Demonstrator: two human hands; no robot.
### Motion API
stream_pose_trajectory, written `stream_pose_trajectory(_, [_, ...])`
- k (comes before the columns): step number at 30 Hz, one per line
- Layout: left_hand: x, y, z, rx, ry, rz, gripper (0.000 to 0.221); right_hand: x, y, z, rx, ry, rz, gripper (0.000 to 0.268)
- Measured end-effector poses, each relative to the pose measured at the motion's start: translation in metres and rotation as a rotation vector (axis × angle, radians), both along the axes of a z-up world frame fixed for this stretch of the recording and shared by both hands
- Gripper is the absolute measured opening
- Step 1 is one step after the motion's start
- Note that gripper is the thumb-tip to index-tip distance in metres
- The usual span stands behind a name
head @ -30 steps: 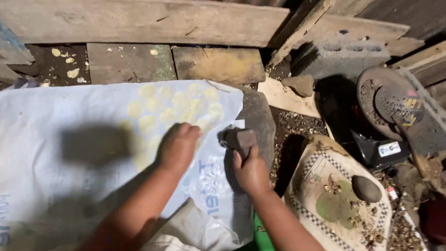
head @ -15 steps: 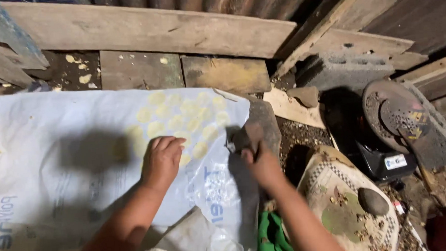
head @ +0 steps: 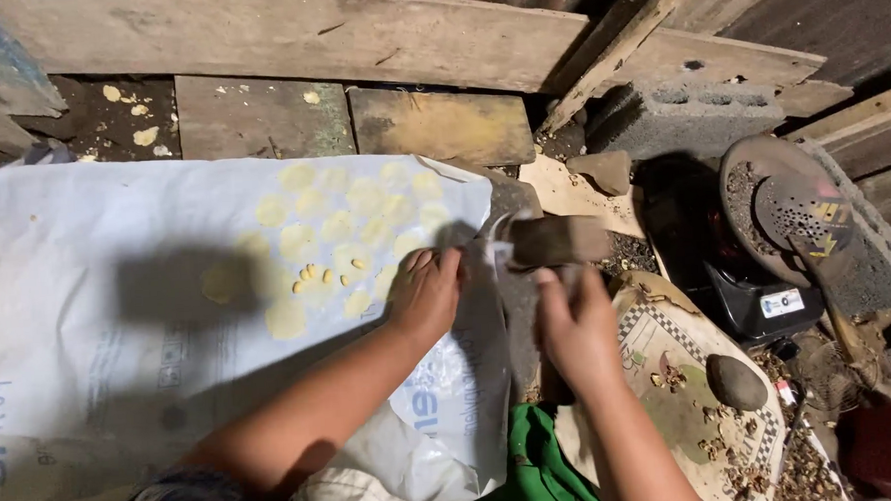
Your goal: Cracking nuts with a stone on a board, flattening them with a hammer on a plastic sheet, and roasting them in a pan over a burner.
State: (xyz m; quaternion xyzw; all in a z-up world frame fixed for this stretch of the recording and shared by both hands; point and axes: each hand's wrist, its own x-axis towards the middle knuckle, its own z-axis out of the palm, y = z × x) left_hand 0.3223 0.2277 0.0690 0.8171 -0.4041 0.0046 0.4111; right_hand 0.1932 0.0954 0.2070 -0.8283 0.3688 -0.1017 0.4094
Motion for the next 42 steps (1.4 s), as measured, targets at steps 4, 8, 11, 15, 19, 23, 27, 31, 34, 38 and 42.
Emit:
stream_pose_trajectory(4, [0.006,-0.016,-0.026,0.135,-0.214,0.098,0.027,-0.021,-0.003,-0.034,-0.002,-0.431,0.015,0.033])
stream_pose_trajectory(8, [0.021,0.039,0.031,0.072,-0.369,0.193,0.028,0.000,0.017,-0.116,-0.405,-0.061,0.129,0.053])
stream_pose_trajectory(11, [0.034,0.083,0.053,0.067,-0.367,0.296,0.040,0.008,0.015,-0.112,-0.223,0.218,0.154,0.070])
stream_pose_trajectory(15, [0.017,0.121,0.013,0.059,-0.209,0.246,0.032,-0.005,0.000,-0.135,-0.183,0.150,0.175,0.066])
stream_pose_trajectory(19, [0.046,0.110,0.020,0.024,-0.186,0.288,0.023,0.032,-0.013,-0.059,-0.199,0.015,0.220,0.056])
stream_pose_trajectory(23, [0.027,0.116,0.037,0.074,-0.206,0.296,0.024,0.007,0.007,-0.068,-0.282,-0.084,0.124,0.051])
stream_pose_trajectory(27, [0.042,0.110,0.020,0.043,-0.219,0.336,0.021,0.025,0.006,-0.120,-0.291,0.007,0.112,0.063])
stream_pose_trajectory(31, [0.035,0.113,0.010,0.033,-0.102,0.381,0.019,0.044,-0.016,-0.105,-0.226,0.126,0.201,0.058])
stream_pose_trajectory(34, [0.034,0.109,0.026,0.040,-0.113,0.408,0.017,0.049,-0.009,-0.071,-0.249,0.144,0.207,0.052])
stream_pose_trajectory(38, [0.035,0.097,0.043,0.114,-0.374,0.334,0.017,0.031,0.010,-0.110,-0.275,0.003,0.151,0.060])
stream_pose_trajectory(42, [0.019,0.057,0.009,0.050,-0.412,0.134,0.025,0.035,-0.007,-0.079,-0.290,-0.029,0.212,0.052])
